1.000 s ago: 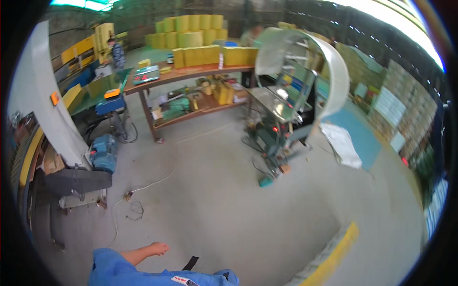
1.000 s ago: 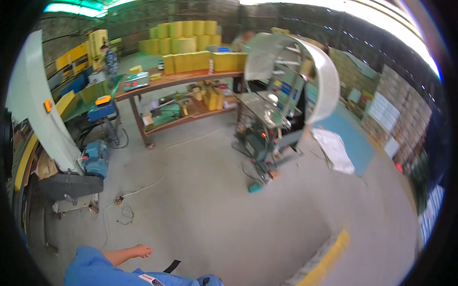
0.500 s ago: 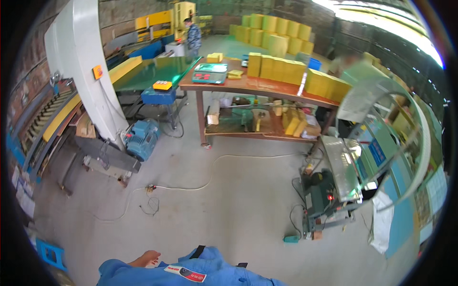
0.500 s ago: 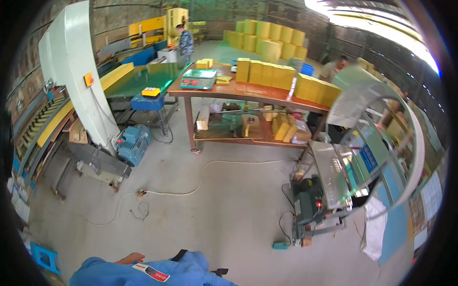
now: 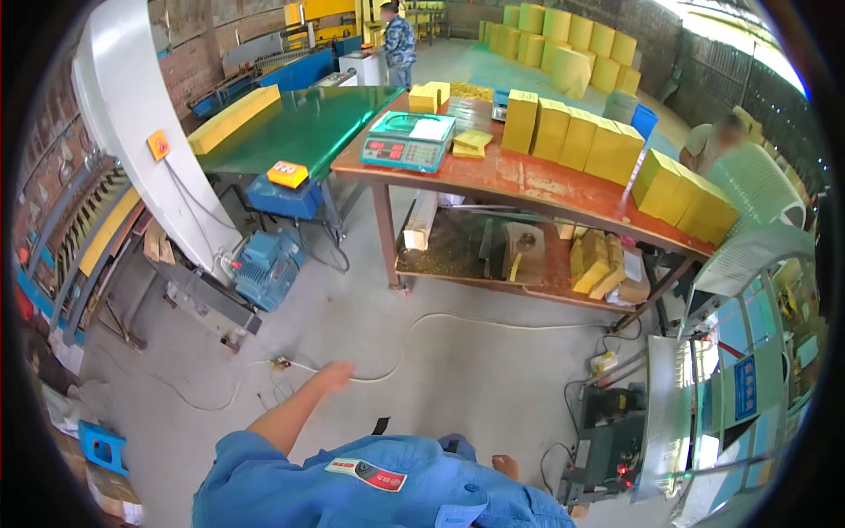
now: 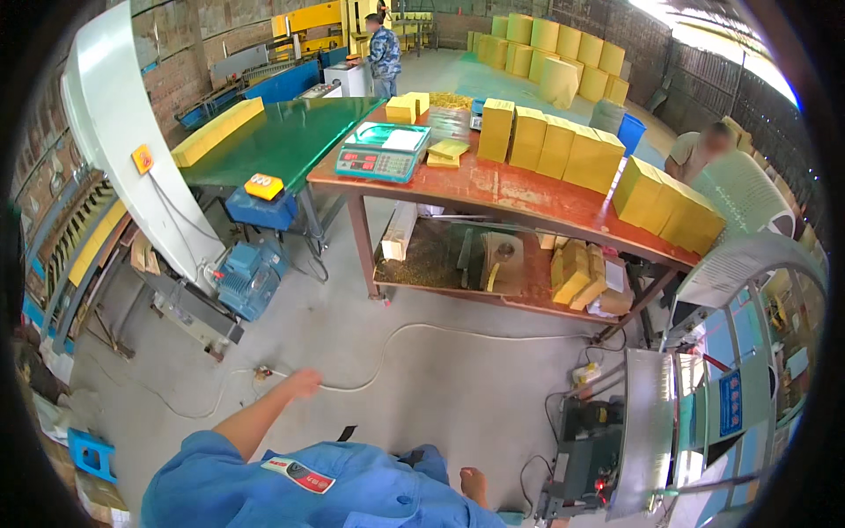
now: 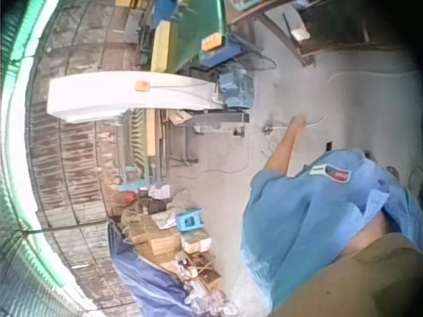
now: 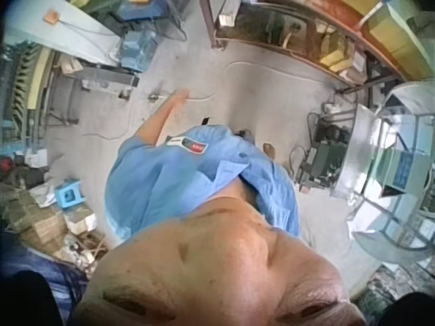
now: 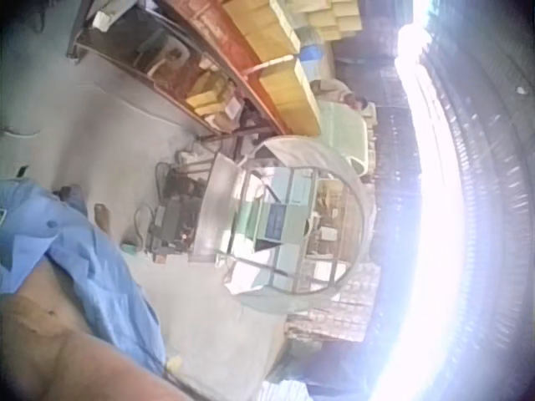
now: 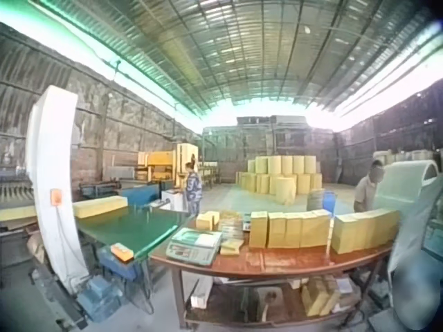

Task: The person is bundling blocks of yellow paper using a strapping machine and then labeling and stacking them.

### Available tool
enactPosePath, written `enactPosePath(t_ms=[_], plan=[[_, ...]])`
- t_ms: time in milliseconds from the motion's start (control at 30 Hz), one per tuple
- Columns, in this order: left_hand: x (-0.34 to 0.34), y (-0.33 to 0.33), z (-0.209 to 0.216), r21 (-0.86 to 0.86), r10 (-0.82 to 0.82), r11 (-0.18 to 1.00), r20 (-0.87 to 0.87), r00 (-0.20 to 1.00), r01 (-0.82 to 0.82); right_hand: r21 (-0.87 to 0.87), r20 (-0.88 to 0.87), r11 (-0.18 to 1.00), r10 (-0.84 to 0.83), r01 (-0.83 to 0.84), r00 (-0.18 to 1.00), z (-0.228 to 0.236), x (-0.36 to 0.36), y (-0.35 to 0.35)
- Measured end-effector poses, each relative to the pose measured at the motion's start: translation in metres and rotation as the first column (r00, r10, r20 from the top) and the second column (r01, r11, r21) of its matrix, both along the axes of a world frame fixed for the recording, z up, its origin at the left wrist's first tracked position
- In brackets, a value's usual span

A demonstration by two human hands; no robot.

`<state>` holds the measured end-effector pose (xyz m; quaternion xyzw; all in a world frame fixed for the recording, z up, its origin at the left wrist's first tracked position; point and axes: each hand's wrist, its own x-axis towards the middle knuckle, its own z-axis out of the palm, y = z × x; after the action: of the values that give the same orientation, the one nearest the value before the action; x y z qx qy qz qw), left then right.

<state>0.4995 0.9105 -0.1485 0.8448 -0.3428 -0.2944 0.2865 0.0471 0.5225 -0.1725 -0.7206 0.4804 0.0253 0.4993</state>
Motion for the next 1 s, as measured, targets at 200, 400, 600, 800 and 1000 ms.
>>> enactPosePath(t_ms=[200,400,600,800,1000], plan=[[0.167,-0.263,0.208,-0.26,0.251,0.935,0.012,0.968,-0.239,0.037,-0.236,0.998,-0.032,0.041,0.971,-0.114,0.056,-0.135],[0.297,-0.394,0.295,-0.489,0.479,0.834,0.415,0.773,-0.254,-0.096,0.05,0.934,0.349,-0.343,0.936,-0.057,0.192,-0.318],[0.415,-0.483,0.336,-0.37,0.495,0.867,0.578,0.648,-0.333,0.133,0.288,0.977,0.125,-0.169,0.95,0.113,0.432,-0.365],[0.506,-0.522,0.324,-0.059,0.4,0.866,0.677,0.618,-0.496,0.041,0.508,0.863,0.416,-0.504,0.755,0.186,0.591,-0.326],[0.538,-0.517,0.31,0.04,0.295,0.908,0.645,0.705,-0.416,0.313,0.47,0.72,0.45,-0.62,0.759,0.204,0.664,-0.299]])
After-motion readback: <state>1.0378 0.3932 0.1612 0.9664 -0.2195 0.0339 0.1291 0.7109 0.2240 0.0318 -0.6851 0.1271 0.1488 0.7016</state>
